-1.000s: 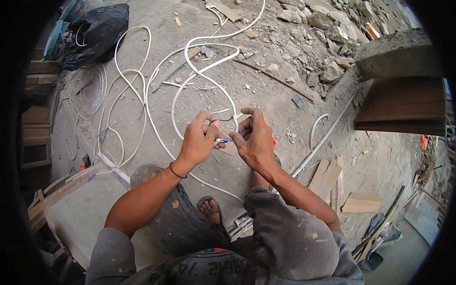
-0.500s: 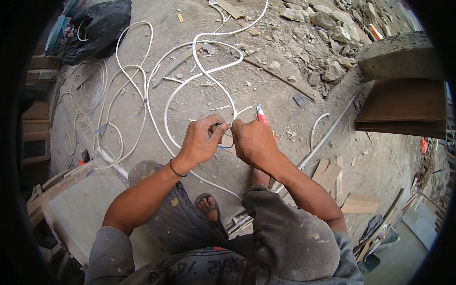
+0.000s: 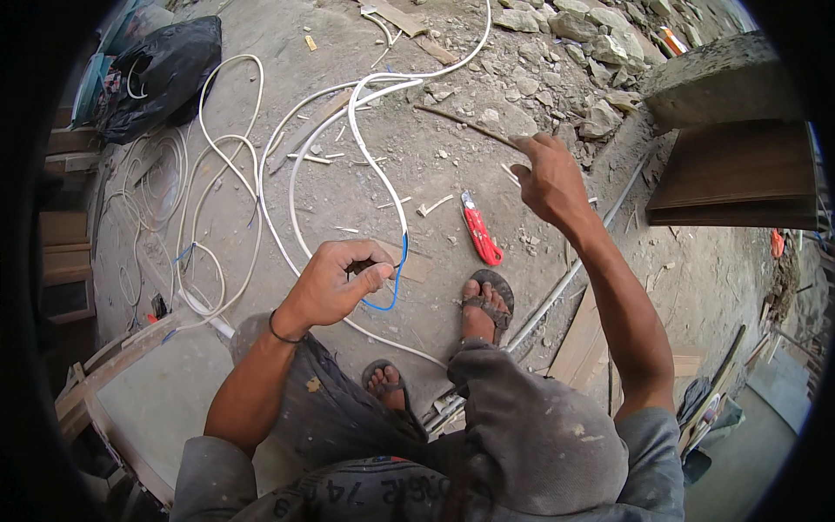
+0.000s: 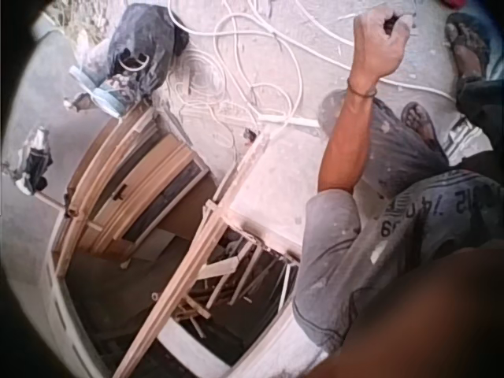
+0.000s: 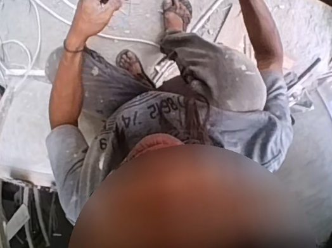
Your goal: The person strips the outer sheath of a white electrical cable using a utility knife, then uses pliers to cut and further strip the cable. The person separates the inner blue and black wires and prepares the ends for connection.
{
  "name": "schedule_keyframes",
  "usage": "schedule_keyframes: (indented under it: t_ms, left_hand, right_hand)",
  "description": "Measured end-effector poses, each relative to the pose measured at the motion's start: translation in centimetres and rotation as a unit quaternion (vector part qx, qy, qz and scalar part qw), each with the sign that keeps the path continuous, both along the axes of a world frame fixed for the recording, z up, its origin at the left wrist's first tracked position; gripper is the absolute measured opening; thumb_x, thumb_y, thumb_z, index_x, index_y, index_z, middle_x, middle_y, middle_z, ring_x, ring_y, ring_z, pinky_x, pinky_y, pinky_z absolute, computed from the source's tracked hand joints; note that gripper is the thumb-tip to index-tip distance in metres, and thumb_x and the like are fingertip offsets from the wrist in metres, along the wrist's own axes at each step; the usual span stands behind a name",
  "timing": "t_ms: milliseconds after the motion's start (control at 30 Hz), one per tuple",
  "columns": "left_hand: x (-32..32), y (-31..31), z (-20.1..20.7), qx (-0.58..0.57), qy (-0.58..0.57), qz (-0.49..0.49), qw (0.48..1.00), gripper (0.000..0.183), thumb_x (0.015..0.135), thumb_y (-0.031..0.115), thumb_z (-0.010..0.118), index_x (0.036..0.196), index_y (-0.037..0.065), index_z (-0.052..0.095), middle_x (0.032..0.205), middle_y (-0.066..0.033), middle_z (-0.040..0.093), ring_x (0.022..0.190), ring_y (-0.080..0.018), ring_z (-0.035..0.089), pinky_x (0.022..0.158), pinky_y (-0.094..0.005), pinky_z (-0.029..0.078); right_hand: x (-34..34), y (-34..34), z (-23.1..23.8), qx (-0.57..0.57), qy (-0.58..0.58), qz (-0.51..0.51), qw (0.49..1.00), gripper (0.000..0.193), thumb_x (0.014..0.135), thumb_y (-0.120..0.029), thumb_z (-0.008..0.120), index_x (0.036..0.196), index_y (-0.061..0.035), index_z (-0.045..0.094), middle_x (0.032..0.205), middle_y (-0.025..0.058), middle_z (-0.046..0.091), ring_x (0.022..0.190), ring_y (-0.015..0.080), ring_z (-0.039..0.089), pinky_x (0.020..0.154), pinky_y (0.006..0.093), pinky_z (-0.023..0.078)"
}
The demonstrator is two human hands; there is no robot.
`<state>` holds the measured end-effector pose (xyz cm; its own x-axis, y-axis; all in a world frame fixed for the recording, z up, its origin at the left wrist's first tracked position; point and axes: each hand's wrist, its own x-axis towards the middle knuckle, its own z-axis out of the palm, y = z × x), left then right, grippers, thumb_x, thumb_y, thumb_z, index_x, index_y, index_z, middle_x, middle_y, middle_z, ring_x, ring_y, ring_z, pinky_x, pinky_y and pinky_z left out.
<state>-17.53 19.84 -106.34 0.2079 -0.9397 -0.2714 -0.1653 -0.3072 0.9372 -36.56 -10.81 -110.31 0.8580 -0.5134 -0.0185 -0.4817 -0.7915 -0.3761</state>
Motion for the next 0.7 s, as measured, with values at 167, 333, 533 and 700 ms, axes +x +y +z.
schedule_keyframes:
  t_ms: [167, 333, 533, 700]
  left_hand:
    - [-1.0, -1.1, -1.2, 0.041, 0.069, 0.027, 0.996, 0.018, 0.098, 0.015, 0.072, 0.095, -0.004, 0.072, 0.067, -0.0045, 0.063, 0.063, -0.0082, 0.057, 0.06, -0.028, 0.048]
    - [-1.3, -1.7, -1.8, 0.067, -0.03, 0.065, 0.995, 0.015, 0.096, 0.011, 0.075, 0.094, -0.004, 0.073, 0.07, -0.0004, 0.066, 0.065, -0.0027, 0.054, 0.056, -0.026, 0.043]
    - [-2.2, -1.8, -3.8, 0.012, -0.094, 0.148, 0.984, 0.012, 0.092, 0.01, 0.075, 0.092, -0.002, 0.074, 0.067, -0.0101, 0.069, 0.063, -0.008, 0.066, 0.057, -0.0287, 0.051]
    - [-2.4, -1.6, -5.8, 0.078, 0.029, 0.179, 0.98, 0.015, 0.089, 0.01, 0.079, 0.089, -0.004, 0.074, 0.07, -0.0118, 0.072, 0.065, -0.0129, 0.069, 0.058, -0.0279, 0.051]
  right_hand:
    - [1.4, 11.5, 1.0, 0.754, -0.158, -0.052, 0.635, 0.039, 0.1, -0.025, 0.075, 0.124, 0.0052, 0.071, 0.101, 0.01, 0.076, 0.087, 0.0136, 0.067, 0.075, 0.0303, 0.054]
    - [3.6, 16.1, 2.2, 0.558, -0.101, -0.137, 0.812, 0.02, 0.1, -0.013, 0.074, 0.101, 0.0042, 0.065, 0.087, 0.0066, 0.069, 0.078, 0.0131, 0.071, 0.066, 0.0286, 0.057]
    - [3.0, 16.3, 1.6, 0.625, -0.099, -0.228, 0.74, 0.017, 0.1, -0.01, 0.073, 0.096, 0.0032, 0.064, 0.079, 0.0083, 0.069, 0.065, 0.0148, 0.071, 0.056, 0.0302, 0.059]
    - [1.9, 17.6, 2.8, 0.735, -0.136, -0.171, 0.642, 0.014, 0.095, -0.004, 0.076, 0.103, 0.0036, 0.068, 0.08, 0.0067, 0.07, 0.068, 0.0161, 0.073, 0.06, 0.0302, 0.06]
